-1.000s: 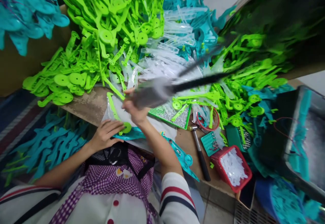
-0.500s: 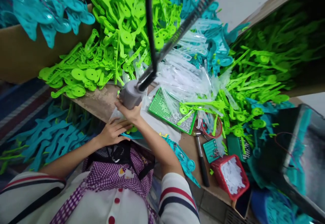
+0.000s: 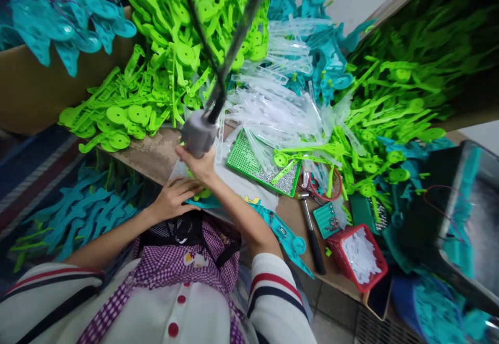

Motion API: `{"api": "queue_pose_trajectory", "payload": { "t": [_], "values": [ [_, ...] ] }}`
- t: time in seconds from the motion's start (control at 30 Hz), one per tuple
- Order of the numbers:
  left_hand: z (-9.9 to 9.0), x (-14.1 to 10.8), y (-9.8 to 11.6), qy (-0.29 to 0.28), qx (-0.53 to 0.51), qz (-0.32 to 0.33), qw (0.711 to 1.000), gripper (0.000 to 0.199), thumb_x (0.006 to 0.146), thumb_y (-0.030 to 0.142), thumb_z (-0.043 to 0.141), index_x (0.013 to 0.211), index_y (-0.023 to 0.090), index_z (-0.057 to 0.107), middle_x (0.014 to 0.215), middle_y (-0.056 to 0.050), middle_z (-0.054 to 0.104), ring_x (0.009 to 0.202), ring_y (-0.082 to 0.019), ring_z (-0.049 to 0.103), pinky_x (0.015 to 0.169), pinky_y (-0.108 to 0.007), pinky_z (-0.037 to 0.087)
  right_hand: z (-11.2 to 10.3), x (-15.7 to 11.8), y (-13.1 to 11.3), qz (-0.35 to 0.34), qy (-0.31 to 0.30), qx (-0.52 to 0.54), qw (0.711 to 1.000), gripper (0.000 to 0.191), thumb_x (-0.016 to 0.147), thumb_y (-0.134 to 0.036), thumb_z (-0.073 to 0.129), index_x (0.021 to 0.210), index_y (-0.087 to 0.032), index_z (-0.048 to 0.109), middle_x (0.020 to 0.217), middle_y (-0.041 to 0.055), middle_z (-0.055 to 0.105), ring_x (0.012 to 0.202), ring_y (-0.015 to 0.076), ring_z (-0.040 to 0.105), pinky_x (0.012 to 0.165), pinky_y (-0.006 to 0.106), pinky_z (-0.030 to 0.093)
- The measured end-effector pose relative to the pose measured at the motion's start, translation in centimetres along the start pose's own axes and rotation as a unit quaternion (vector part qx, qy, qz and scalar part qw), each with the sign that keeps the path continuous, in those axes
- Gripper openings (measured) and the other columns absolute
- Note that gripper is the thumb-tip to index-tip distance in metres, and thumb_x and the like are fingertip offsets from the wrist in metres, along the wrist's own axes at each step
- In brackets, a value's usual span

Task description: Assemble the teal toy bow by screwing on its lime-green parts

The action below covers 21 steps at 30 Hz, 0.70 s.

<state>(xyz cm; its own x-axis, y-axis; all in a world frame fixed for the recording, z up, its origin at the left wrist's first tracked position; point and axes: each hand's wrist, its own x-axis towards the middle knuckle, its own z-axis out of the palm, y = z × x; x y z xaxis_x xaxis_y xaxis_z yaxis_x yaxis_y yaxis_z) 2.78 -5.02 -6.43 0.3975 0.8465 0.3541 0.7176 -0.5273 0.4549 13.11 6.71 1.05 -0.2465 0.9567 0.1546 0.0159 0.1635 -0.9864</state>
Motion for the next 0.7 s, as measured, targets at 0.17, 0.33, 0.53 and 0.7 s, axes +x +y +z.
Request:
{"api": "queue_pose_trajectory", "payload": {
  "t": [0.17,0.33,0.53,0.7],
  "values": [
    [-2.6,1.9,0.0,-0.023,-0.06,0.0,0.998,0.046,0.089,0.052,0.059,0.122,0.02,0.066,0.122,-0.011,0.069,0.114,-0.024,0.063,0.104,-0.041,0.042,-5.2,0.7,-3.6,-0.119,0.105,0.051,0.986,0.069,0.071,-0.083,0.047,0.101,-0.024,0.065,0.05,-0.0064,0.047,0.042,0.0106,0.048,0.044,0.026,0.043],
    [-3.5,7.9,-1.0,-0.154,-0.098,-0.048,0.982,0.032,0.093,0.042,0.055,0.111,0.02,0.072,0.107,-0.007,0.073,0.099,-0.022,0.067,0.087,-0.034,0.047,-10.4,-0.7,-4.6,-0.097,0.142,-0.034,0.985,0.046,0.071,-0.066,0.066,0.09,-0.025,0.068,0.066,-0.0029,0.062,0.059,0.0137,0.061,0.06,0.032,0.052],
    [-2.9,10.8,-1.8,-0.297,-0.119,-0.054,0.946,0.024,0.088,0.041,0.061,0.094,0.025,0.077,0.094,-0.003,0.076,0.084,-0.018,0.068,0.07,-0.026,0.043,-13.3,0.3,-3.4,-0.087,0.239,-0.025,0.967,0.042,0.068,-0.061,0.068,0.081,-0.021,0.068,0.061,-0.004,0.058,0.05,0.0103,0.054,0.05,0.028,0.046],
    [-2.6,10.1,-1.9,-0.277,-0.126,-0.071,0.95,0.022,0.087,0.04,0.062,0.089,0.024,0.077,0.092,-0.003,0.076,0.085,-0.02,0.069,0.074,-0.029,0.044,-14.8,2.6,-1.2,-0.083,0.28,-0.013,0.956,0.054,0.073,-0.073,0.054,0.082,-0.021,0.065,0.051,-0.0056,0.046,0.043,0.0093,0.048,0.044,0.026,0.039]
  ]
}}
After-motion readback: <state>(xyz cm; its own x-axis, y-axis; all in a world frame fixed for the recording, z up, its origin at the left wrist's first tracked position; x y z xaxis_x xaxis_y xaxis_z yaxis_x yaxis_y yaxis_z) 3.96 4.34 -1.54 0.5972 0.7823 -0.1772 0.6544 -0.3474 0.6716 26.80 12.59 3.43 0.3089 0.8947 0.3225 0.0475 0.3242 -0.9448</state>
